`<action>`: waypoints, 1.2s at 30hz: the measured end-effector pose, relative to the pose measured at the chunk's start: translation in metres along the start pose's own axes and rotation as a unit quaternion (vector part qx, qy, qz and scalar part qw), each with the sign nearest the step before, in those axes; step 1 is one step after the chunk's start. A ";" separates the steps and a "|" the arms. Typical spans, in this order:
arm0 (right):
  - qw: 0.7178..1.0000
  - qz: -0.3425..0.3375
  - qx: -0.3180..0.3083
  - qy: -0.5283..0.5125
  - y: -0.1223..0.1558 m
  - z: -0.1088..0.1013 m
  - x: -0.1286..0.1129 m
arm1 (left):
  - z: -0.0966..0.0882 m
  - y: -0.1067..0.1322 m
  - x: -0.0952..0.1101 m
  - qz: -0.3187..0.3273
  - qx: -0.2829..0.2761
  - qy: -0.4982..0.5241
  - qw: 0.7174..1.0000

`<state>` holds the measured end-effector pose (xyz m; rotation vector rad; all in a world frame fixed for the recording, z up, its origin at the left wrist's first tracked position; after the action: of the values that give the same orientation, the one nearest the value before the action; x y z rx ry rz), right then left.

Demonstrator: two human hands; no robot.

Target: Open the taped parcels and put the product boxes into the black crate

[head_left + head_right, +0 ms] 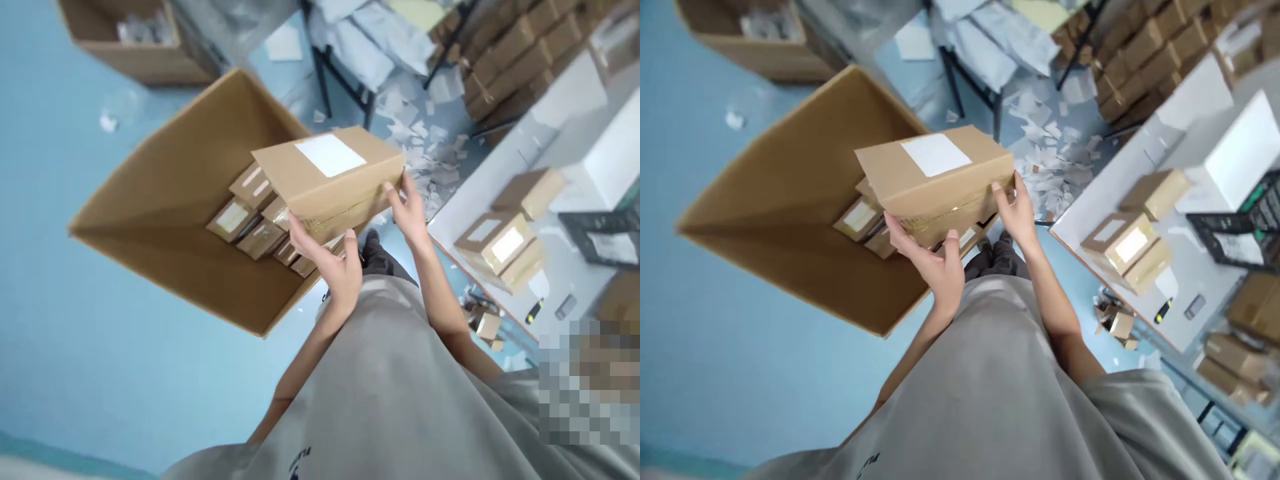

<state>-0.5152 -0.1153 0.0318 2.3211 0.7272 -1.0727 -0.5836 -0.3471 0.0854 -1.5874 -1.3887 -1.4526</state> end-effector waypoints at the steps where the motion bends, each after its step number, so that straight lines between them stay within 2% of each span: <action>1: 0.999 0.004 0.049 -0.006 0.009 -0.038 0.007 | 0.019 0.011 0.012 -0.004 -0.052 0.016 0.999; 3: 0.988 0.021 0.150 0.001 0.034 -0.117 0.032 | 0.062 0.035 0.030 -0.029 -0.167 0.050 0.984; 5: 0.969 0.037 0.241 0.036 0.070 -0.193 0.061 | 0.109 0.066 0.042 -0.046 -0.276 0.084 0.956; 7: 0.942 0.056 0.319 0.091 0.115 -0.262 0.091 | 0.154 0.107 0.049 -0.055 -0.364 0.117 0.922; 9: 0.908 0.084 0.382 0.149 0.163 -0.321 0.116 | 0.194 0.157 0.049 -0.074 -0.439 0.141 0.884; 12: 0.861 0.135 0.444 0.208 0.234 -0.396 0.147 | 0.243 0.241 0.042 -0.122 -0.539 0.153 0.819; 15: 0.822 0.179 0.484 0.241 0.297 -0.460 0.177 | 0.283 0.325 0.033 -0.172 -0.628 0.140 0.746; 17: 0.801 0.204 0.502 0.254 0.332 -0.498 0.203 | 0.309 0.375 0.024 -0.208 -0.663 0.122 0.708; 19: 0.792 0.221 0.506 0.260 0.358 -0.531 0.240 | 0.336 0.418 0.013 -0.246 -0.676 0.109 0.686; 22: 0.800 0.236 0.482 0.267 0.375 -0.564 0.311 | 0.379 0.468 -0.012 -0.291 -0.668 0.102 0.677; 24: 0.814 0.259 0.452 0.257 0.372 -0.574 0.362 | 0.405 0.489 -0.032 -0.304 -0.659 0.097 0.681; 26: 0.832 0.272 0.421 0.237 0.360 -0.574 0.406 | 0.427 0.499 -0.052 -0.303 -0.657 0.081 0.685; 28: 0.851 0.297 0.381 0.209 0.340 -0.565 0.440 | 0.442 0.502 -0.069 -0.295 -0.657 0.060 0.692; 31: 0.879 0.326 0.312 0.155 0.304 -0.542 0.469 | 0.456 0.500 -0.090 -0.287 -0.645 0.029 0.707; 36: 0.920 0.301 0.235 0.092 0.248 -0.505 0.474 | 0.475 0.489 -0.115 -0.319 -0.586 -0.021 0.745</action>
<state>0.1758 0.1344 -0.0024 2.7907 -0.2371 -0.7992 0.0508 -0.0976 -0.0300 -1.8228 -1.0572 -3.1520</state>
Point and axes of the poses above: each hand's wrist, its own y-axis away from the middle knuckle, its own z-axis out of the palm, x = y × z, the point moved 7 cm from there along -y, towards the middle knuckle, and after that the axes turned 4 degrees about z, right-handed, at the moved point
